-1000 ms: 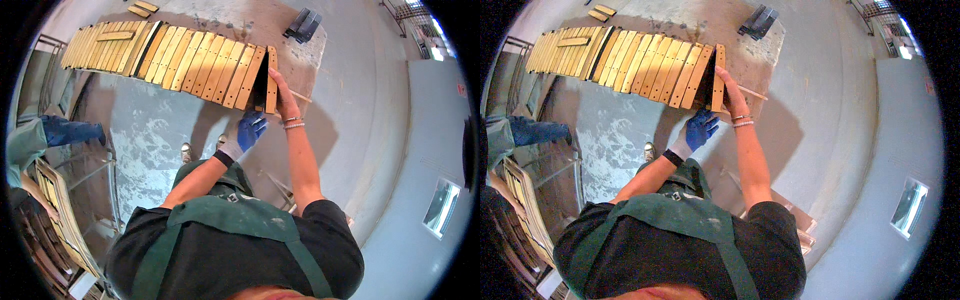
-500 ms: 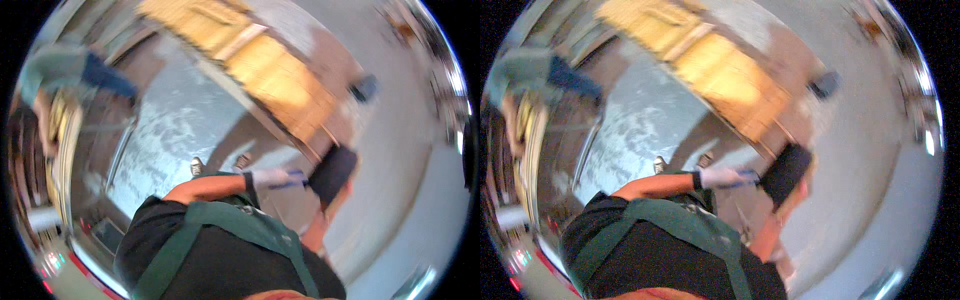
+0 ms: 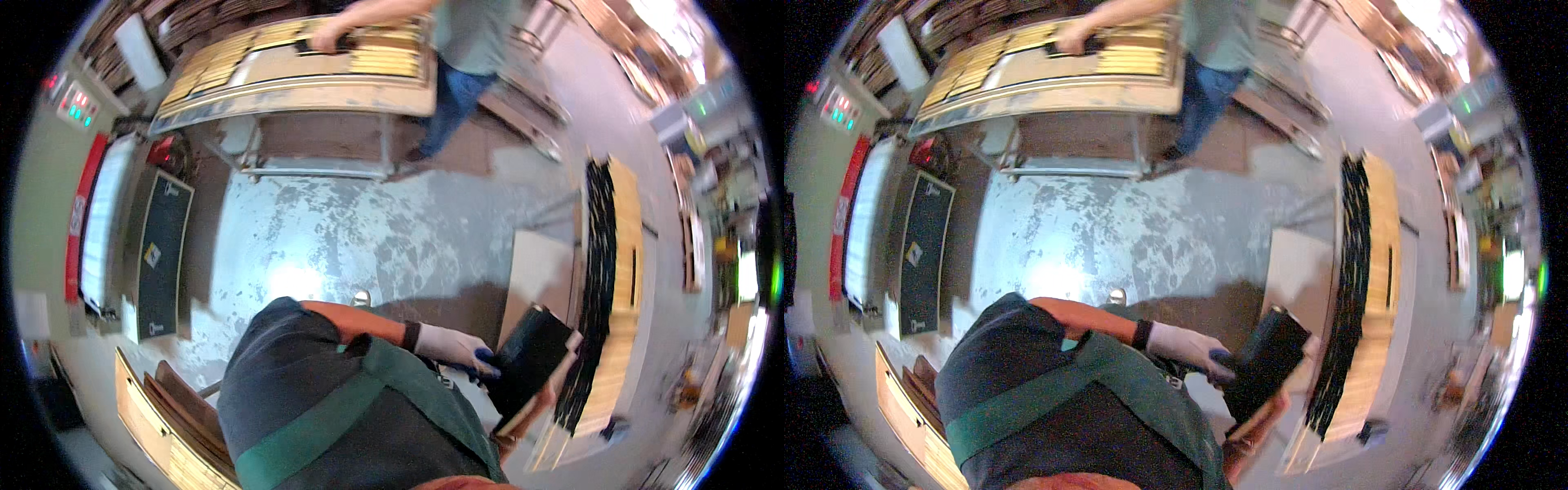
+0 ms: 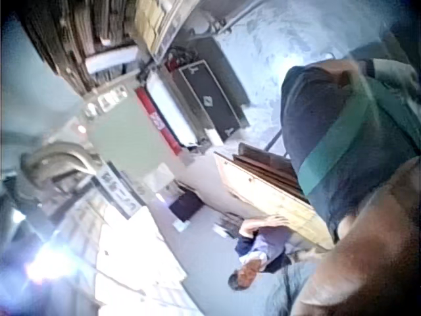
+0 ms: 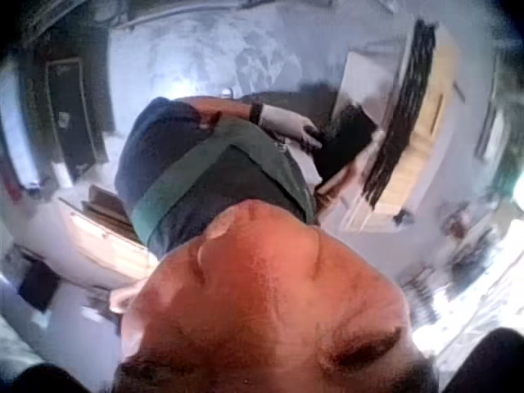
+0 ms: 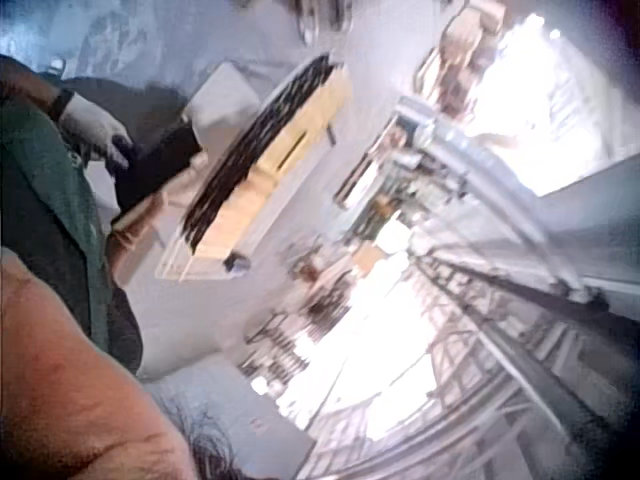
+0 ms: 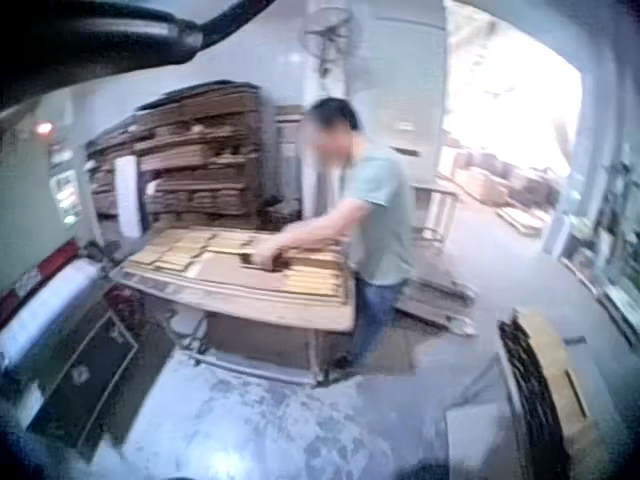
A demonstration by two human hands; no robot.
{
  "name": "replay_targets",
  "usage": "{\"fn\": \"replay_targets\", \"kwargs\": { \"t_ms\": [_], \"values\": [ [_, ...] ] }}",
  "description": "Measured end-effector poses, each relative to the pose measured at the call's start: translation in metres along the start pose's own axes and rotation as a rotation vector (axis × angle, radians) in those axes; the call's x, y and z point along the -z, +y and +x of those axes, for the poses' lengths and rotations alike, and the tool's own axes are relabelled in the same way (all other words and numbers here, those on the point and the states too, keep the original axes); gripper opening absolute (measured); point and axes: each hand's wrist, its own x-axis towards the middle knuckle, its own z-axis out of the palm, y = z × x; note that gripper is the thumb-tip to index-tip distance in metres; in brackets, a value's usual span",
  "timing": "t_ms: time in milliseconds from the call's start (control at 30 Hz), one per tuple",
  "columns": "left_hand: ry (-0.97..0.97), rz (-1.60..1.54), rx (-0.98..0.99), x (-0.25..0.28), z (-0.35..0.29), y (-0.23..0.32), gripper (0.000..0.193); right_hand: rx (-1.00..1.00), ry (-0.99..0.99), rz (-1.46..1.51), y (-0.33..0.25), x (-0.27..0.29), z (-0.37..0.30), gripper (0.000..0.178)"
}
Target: The person arranges small wooden slats onto a large rectangular board, aligning them in rows. They repeatedly pick up stacks of slats, place them on the board, and adjust their positions to fit the layout. The person also moves the large board between workstations and stacks it with other completed boards.
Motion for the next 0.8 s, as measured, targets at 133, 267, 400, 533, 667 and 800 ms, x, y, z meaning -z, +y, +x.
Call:
{"fn": "replay_targets", "kwargs": {
  "t_ms": [133,267,400,533,667,800],
  "values": [
    [0.508,0.033,-0.067,0.074,-0.147,0.022,0.044,-0.045,-0.590,-0.080,0.001,-0.218,0.048,0.075],
    [0.920,-0.093,-0.080,0.122,-0.263,0.035,0.042,-0.411,-0.972,-0.138,0.033,-0.380,0.110,0.065],
    [1.294,-0.098,-0.286,0.184,-0.343,0.040,0.043,-0.712,-1.263,-0.186,0.081,-0.538,0.158,0.062],
    [1.607,0.039,-0.045,0.217,-0.428,0.110,0.051,-0.664,-1.377,-0.381,0.114,-0.687,0.183,0.059],
    [1.745,0.126,-0.405,0.285,-0.492,0.122,0.057,-0.593,-1.504,-0.443,0.133,-0.824,0.174,0.053],
    [1.730,0.054,-0.348,0.357,-0.555,0.145,0.065,-0.721,-1.622,-0.719,0.140,-0.944,0.206,0.050]
  ]
}}
